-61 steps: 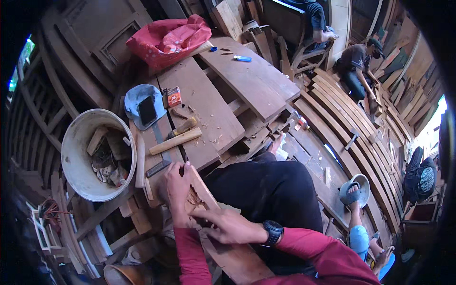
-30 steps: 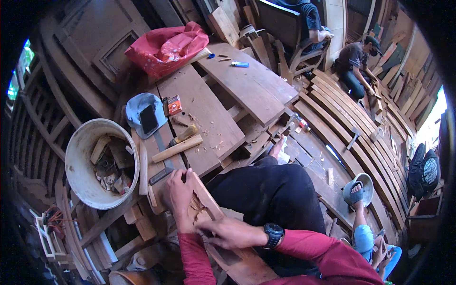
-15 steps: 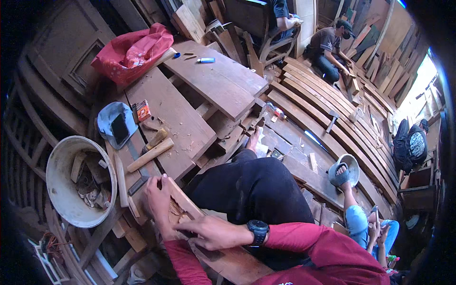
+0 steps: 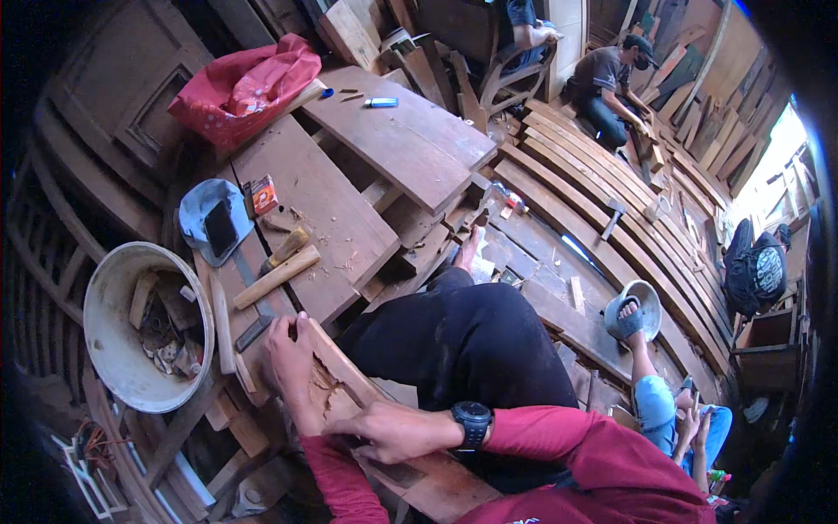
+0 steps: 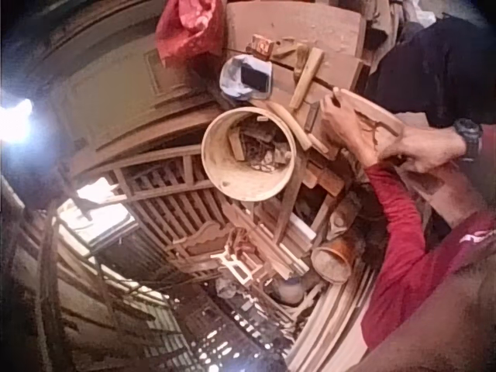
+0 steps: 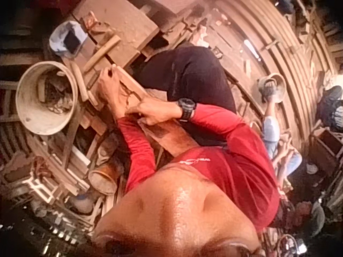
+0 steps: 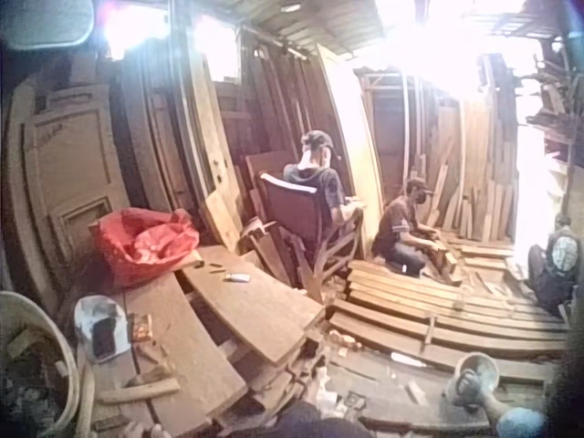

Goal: The person carves a wooden board using a hand chisel before setting it down and picking up a phone.

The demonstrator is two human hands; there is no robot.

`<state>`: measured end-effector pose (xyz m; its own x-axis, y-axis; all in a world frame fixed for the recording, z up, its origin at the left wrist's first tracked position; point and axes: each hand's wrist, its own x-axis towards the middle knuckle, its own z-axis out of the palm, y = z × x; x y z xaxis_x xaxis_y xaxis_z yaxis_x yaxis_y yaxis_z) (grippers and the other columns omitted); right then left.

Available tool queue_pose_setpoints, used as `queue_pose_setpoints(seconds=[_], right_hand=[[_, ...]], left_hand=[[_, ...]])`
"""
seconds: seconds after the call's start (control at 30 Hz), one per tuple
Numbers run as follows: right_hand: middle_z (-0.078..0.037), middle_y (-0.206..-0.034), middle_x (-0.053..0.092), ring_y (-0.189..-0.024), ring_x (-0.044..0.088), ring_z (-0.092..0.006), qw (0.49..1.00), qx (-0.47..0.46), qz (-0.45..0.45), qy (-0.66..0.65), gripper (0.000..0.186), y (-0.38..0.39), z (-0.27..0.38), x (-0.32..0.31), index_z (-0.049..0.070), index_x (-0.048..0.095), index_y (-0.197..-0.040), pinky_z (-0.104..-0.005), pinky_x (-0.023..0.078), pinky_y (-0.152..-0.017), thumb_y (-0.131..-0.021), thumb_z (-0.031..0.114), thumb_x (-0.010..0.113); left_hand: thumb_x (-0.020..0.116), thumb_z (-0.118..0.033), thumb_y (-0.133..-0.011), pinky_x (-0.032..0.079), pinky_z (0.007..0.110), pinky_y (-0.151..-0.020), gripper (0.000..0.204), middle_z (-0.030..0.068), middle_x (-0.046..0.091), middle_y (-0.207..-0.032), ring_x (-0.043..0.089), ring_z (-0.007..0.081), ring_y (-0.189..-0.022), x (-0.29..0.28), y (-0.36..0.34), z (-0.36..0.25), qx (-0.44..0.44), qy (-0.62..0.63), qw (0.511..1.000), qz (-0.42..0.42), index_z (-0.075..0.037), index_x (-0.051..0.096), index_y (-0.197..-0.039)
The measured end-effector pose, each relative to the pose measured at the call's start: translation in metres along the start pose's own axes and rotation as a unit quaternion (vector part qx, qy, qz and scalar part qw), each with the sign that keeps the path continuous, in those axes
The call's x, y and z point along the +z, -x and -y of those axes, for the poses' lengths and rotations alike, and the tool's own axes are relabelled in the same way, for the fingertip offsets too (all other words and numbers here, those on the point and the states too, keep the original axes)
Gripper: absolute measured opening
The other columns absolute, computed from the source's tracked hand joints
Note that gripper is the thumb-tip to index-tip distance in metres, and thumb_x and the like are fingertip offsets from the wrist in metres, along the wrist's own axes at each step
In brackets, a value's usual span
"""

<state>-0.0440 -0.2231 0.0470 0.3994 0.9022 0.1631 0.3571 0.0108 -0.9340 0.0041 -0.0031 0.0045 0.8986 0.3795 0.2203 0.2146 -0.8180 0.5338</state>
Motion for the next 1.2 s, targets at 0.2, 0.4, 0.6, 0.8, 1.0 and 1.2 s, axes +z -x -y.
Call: queue_pose_setpoints(seconds=[0.2,0.4,0.6,0.8,1.0,1.2], right_hand=[[-0.028,-0.104,0.068,-0.096,0.067,-0.0434,0.999,0.035,0.008,-0.003,0.050,-0.001,0.007,-0.004,-0.003,0.056,-0.136,-0.0499,0.053,-0.085,-0.088,0.009,0.066],[-0.027,-0.102,0.068,-0.092,0.067,-0.0430,0.993,-0.008,-0.104,-0.054,0.050,-0.001,0.007,-0.004,0.001,0.057,-0.137,-0.0501,0.053,-0.083,-0.089,0.010,0.069],[-0.027,-0.103,0.068,-0.095,0.066,-0.0442,0.999,-0.045,-0.021,-0.018,0.051,0.000,-0.004,0.007,0.000,0.057,-0.136,-0.0492,0.053,-0.086,-0.087,0.009,0.069],[-0.027,-0.108,0.068,-0.099,0.067,-0.0430,0.998,-0.025,-0.056,-0.022,0.056,0.000,-0.005,0.009,-0.002,0.054,-0.140,-0.0487,0.052,-0.092,-0.086,0.006,0.066],[-0.026,-0.116,0.067,-0.103,0.066,-0.0422,0.996,0.004,-0.082,-0.037,0.054,-0.002,-0.001,0.004,-0.001,0.055,-0.141,-0.0492,0.052,-0.092,-0.088,0.005,0.065],[-0.026,-0.117,0.067,-0.103,0.066,-0.0415,0.999,-0.036,-0.023,-0.016,0.062,-0.001,-0.006,0.008,0.001,0.050,-0.147,-0.0485,0.053,-0.091,-0.087,0.004,0.065]], left_hand=[[0.067,-0.026,-0.098,0.046,0.050,-0.080,0.033,0.0218,0.063,-0.090,0.060,0.0434,-0.087,-0.002,0.001,-0.003,0.001,-0.014,1.000,-0.006,0.005,0.062,-0.087],[0.067,-0.027,-0.098,0.046,0.049,-0.079,0.034,0.0215,0.063,-0.091,0.060,0.0436,-0.087,-0.002,-0.001,-0.007,-0.006,-0.012,1.000,-0.005,0.005,0.062,-0.087],[0.066,-0.027,-0.099,0.046,0.050,-0.079,0.034,0.0217,0.064,-0.092,0.061,0.0435,-0.088,0.000,-0.001,0.002,0.006,-0.004,1.000,0.003,0.005,0.063,-0.088],[0.067,-0.028,-0.099,0.047,0.050,-0.078,0.034,0.0220,0.064,-0.091,0.061,0.0441,-0.086,-0.002,0.000,-0.003,0.019,-0.001,1.000,-0.008,0.005,0.064,-0.089],[0.066,-0.028,-0.100,0.047,0.050,-0.078,0.035,0.0222,0.064,-0.092,0.062,0.0442,-0.088,-0.003,0.001,-0.003,0.017,-0.007,1.000,-0.013,0.005,0.064,-0.089],[0.066,-0.027,-0.100,0.047,0.050,-0.079,0.034,0.0228,0.064,-0.092,0.061,0.0449,-0.088,-0.001,0.000,-0.001,0.004,0.005,1.000,-0.001,0.005,0.063,-0.089]])
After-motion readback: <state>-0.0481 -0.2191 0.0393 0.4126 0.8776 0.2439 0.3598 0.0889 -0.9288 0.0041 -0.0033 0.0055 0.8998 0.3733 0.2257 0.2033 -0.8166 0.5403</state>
